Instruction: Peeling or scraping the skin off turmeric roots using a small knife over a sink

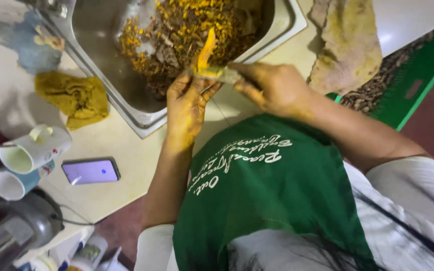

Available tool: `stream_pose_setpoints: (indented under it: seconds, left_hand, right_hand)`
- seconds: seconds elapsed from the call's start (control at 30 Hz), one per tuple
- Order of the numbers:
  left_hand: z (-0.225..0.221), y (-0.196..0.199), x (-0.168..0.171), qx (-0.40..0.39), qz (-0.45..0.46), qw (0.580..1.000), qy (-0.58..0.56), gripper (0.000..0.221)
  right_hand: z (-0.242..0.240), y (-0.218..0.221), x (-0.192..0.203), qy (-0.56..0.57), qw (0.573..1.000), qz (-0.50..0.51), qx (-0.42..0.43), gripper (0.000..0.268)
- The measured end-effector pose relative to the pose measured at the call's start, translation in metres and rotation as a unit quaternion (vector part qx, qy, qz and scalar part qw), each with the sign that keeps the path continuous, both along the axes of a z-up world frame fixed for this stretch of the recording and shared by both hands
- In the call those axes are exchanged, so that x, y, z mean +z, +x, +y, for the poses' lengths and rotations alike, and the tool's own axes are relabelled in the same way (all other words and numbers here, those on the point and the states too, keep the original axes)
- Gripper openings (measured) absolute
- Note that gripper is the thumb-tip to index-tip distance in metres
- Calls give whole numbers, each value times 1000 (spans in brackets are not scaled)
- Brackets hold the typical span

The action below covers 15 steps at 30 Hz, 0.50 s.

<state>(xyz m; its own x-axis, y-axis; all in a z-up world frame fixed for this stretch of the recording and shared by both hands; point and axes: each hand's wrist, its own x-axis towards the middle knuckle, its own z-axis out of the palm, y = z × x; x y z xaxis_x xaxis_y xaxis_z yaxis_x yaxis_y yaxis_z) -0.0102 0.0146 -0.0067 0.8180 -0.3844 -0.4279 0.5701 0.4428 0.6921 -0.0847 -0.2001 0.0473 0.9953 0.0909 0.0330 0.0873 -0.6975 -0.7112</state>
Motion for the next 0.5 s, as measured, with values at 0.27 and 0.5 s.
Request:
stream_pose_setpoints:
  seconds: [0.27, 0.5]
  left_hand:
    - [20, -12, -11, 10, -8, 999, -37, 23]
    - [45, 2, 22, -98, 54, 992, -52, 47]
  right_hand:
    - [1, -3, -24, -156, 983, -80, -60, 36]
    - [-12, 9, 27, -127, 973, 100, -166, 48]
